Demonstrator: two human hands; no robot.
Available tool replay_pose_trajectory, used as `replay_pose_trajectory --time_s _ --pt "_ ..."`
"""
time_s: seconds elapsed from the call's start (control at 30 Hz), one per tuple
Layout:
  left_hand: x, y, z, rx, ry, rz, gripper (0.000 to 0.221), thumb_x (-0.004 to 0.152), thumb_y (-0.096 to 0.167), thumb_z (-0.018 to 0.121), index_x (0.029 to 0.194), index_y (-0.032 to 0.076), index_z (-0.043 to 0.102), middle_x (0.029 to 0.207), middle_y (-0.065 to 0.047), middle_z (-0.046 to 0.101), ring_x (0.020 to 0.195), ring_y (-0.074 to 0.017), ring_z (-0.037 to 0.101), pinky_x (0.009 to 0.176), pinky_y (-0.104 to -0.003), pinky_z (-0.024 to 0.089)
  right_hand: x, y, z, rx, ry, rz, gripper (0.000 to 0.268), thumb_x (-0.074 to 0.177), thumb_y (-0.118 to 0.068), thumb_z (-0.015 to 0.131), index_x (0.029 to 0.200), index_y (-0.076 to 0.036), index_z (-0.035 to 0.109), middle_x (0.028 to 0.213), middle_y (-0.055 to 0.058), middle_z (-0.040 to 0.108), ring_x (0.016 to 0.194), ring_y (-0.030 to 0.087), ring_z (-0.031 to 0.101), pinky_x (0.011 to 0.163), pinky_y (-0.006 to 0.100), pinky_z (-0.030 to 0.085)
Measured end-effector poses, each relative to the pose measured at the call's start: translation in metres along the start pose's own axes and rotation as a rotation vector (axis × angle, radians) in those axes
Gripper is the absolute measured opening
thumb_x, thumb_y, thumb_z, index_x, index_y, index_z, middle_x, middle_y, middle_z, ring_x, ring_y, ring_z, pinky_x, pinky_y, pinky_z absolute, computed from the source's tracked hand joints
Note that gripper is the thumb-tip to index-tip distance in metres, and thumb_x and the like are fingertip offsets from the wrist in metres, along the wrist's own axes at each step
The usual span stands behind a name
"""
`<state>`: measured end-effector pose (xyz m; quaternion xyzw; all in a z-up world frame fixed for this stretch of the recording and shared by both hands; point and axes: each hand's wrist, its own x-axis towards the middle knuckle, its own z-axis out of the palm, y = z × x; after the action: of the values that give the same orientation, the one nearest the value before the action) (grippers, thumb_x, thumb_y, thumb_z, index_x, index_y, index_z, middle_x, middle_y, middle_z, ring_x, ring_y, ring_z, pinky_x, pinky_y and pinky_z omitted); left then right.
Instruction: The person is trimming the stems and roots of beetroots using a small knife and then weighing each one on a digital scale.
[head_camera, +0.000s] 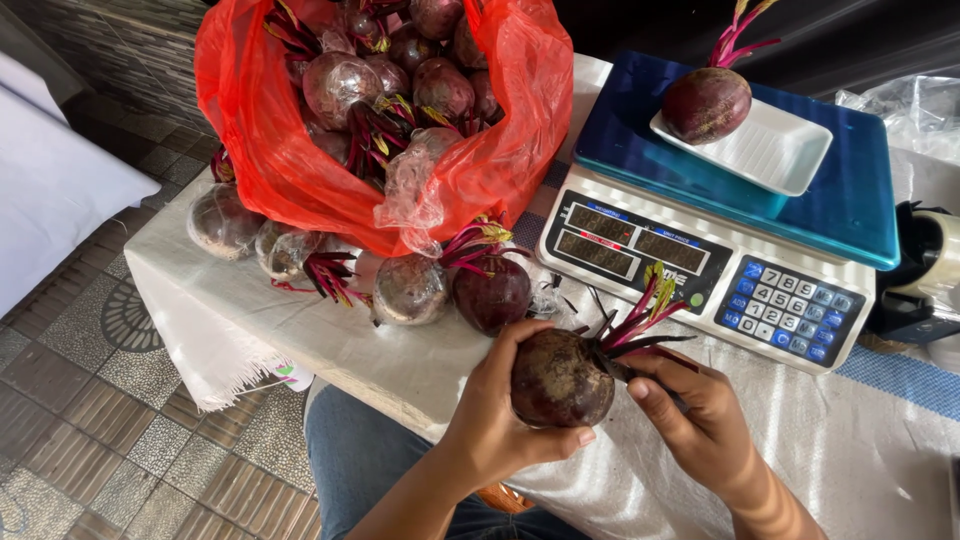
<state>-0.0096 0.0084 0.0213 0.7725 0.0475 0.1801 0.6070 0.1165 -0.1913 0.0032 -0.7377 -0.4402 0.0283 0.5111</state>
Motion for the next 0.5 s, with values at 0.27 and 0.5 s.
replay_pose_trajectory --time_s 0.27,0.5 --pt "0.0 -0.012 0.009 0.173 0.094 0.179 0.09 0.063 0.035 0.089 0.137 0.008 0.046 0.133 -0.015 0.063 0.123 -0.0307 0.066 0.105 -0.039 0.05 -0.002 0.01 0.001 -0.033 0.003 0.012 0.032 0.098 -0.029 0.057 0.104 -0.001 0.074 0.087 0.004 0.076 0.076 0.015 0.071 0.068 0.027 0.053" --pt "-0.001 -0.021 0.012 -0.495 -0.084 -0.145 0.085 0.063 0.02 0.09 0.135 0.008 0.047 0.125 -0.011 0.062 0.114 -0.02 0.065 0.099 -0.032 0.055 -0.004 0.012 0.005 -0.137 0.069 -0.033 0.031 0.096 -0.029 0.06 0.105 -0.003 0.074 0.089 0.007 0.079 0.074 0.018 0.075 0.065 0.029 0.057"
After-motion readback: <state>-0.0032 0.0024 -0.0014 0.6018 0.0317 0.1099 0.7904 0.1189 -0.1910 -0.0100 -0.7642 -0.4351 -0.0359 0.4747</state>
